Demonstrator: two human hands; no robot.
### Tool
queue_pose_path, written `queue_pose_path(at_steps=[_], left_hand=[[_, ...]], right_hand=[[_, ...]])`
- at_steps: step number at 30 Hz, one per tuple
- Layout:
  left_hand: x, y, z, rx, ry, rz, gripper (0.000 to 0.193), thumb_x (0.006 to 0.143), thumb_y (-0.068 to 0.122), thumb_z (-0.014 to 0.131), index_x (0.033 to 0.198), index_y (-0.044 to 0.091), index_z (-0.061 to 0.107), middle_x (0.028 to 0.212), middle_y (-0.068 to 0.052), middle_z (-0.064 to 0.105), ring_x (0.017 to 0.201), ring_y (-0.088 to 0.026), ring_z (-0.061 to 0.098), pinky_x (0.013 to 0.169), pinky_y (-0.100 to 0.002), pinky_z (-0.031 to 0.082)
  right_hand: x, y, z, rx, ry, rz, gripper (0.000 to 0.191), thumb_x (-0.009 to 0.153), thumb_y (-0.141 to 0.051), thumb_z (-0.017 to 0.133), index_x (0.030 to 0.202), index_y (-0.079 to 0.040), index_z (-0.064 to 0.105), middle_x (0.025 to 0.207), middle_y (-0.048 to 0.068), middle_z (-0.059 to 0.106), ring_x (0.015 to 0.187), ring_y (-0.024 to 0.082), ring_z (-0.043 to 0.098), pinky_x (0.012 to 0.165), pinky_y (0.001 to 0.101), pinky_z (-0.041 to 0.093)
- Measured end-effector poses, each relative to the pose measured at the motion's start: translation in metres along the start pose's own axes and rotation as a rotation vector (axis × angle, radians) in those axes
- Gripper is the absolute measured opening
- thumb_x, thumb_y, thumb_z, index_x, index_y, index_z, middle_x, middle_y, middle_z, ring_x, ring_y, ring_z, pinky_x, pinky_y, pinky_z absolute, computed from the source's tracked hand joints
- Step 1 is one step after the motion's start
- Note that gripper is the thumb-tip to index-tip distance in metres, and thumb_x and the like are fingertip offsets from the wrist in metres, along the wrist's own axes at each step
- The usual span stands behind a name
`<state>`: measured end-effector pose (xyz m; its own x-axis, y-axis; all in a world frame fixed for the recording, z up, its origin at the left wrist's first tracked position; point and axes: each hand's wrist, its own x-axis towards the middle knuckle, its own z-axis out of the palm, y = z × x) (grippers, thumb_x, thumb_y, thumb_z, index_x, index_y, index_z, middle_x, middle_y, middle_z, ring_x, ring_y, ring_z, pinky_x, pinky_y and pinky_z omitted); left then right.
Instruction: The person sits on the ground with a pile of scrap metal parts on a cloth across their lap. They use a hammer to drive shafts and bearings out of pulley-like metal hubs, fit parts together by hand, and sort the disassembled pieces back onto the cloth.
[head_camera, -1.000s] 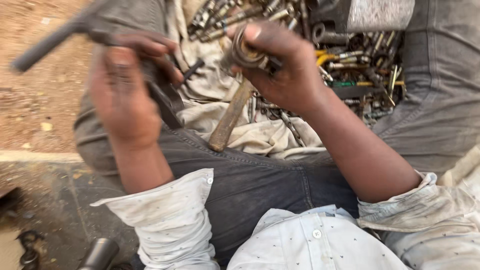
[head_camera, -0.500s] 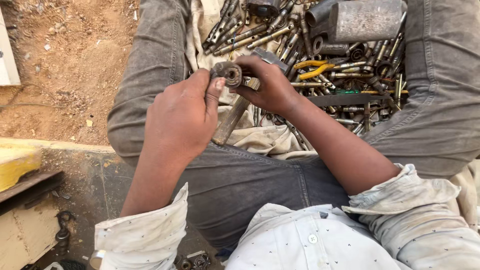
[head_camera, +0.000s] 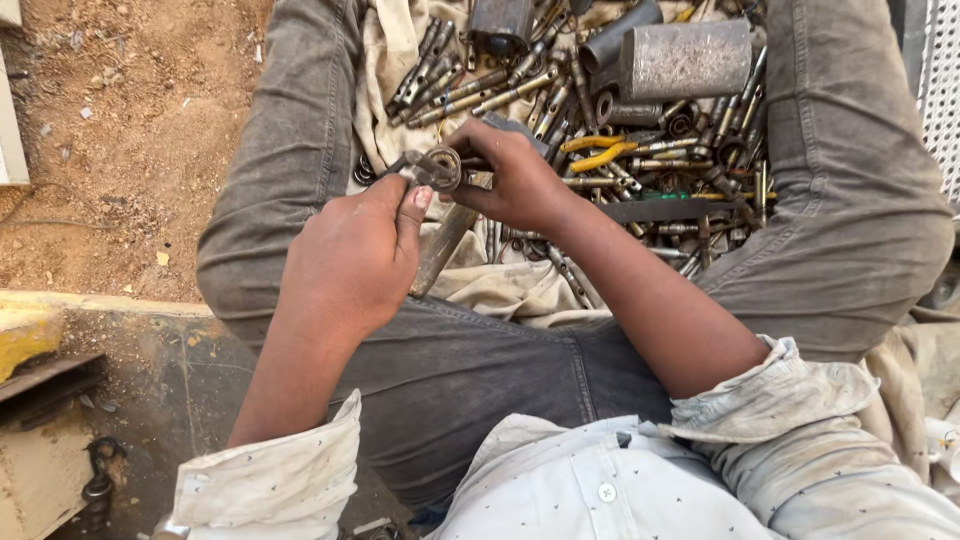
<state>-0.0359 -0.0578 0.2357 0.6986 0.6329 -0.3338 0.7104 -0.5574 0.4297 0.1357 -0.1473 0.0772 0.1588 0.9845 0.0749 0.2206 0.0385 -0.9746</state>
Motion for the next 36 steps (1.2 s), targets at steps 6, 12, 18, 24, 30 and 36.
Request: queue_pose_path(at_steps=[6, 12, 18, 24, 30, 36], left_hand=[[-0.002, -0.001, 0.004, 0.011, 0.091, 0.009, 0.033, 0.104, 0.039, 0.053, 0.098, 0.009, 0.065, 0.08, -0.02, 0.071, 0.077, -0.046, 0.068, 0.062, -0.058, 0.05], [-0.002, -0.006, 0.006, 0.066, 0.07, 0.041, 0.03, 0.103, 0.037, 0.055, 0.097, 0.009, 0.065, 0.078, -0.021, 0.071, 0.073, -0.047, 0.067, 0.061, -0.059, 0.051], [0.001, -0.012, 0.006, -0.034, 0.042, -0.007, 0.033, 0.105, 0.039, 0.053, 0.099, 0.008, 0.066, 0.076, -0.023, 0.069, 0.075, -0.049, 0.067, 0.063, -0.06, 0.05], [0.003, -0.016, 0.008, -0.063, 0.024, 0.019, 0.038, 0.106, 0.039, 0.051, 0.1, 0.006, 0.068, 0.081, -0.026, 0.069, 0.08, -0.051, 0.065, 0.068, -0.061, 0.05], [-0.001, -0.015, 0.015, -0.117, -0.016, 0.029, 0.039, 0.106, 0.04, 0.048, 0.104, 0.007, 0.07, 0.082, -0.025, 0.07, 0.081, -0.048, 0.068, 0.072, -0.059, 0.053], [-0.01, -0.01, 0.027, 0.029, 0.095, 0.074, 0.035, 0.102, 0.041, 0.053, 0.103, 0.011, 0.07, 0.078, -0.02, 0.072, 0.071, -0.044, 0.071, 0.061, -0.056, 0.056]], right_hand=[[0.002, -0.002, 0.0, 0.013, 0.002, 0.001, 0.039, 0.088, -0.002, 0.085, 0.117, -0.004, 0.059, 0.112, 0.01, 0.073, 0.111, 0.02, 0.074, 0.102, 0.036, 0.061], [0.002, 0.008, -0.008, -0.488, -0.039, 0.307, 0.058, 0.085, -0.034, 0.084, 0.131, -0.011, 0.056, 0.12, 0.017, 0.068, 0.109, 0.032, 0.068, 0.097, 0.0463, 0.055], [0.001, 0.033, -0.003, -0.545, -0.195, 0.732, 0.067, 0.094, -0.061, 0.062, 0.143, -0.017, 0.049, 0.119, 0.019, 0.068, 0.107, 0.036, 0.067, 0.094, 0.0511, 0.053], [0.006, 0.024, 0.003, -0.256, 0.063, 0.883, 0.045, 0.092, -0.042, 0.072, 0.119, -0.008, 0.061, 0.102, 0.011, 0.073, 0.09, 0.023, 0.076, 0.08, 0.0378, 0.063], [-0.022, -0.037, -0.062, 0.506, 0.158, 0.766, 0.033, 0.095, -0.017, 0.069, 0.123, -0.009, 0.053, 0.097, 0.013, 0.065, 0.07, 0.018, 0.065, 0.059, 0.0308, 0.058], [-0.051, -0.09, -0.083, 0.662, 0.252, 0.465, 0.055, 0.097, -0.011, 0.063, 0.137, -0.018, 0.026, 0.107, 0.015, 0.064, 0.06, 0.016, 0.054, 0.047, 0.0294, 0.049]])
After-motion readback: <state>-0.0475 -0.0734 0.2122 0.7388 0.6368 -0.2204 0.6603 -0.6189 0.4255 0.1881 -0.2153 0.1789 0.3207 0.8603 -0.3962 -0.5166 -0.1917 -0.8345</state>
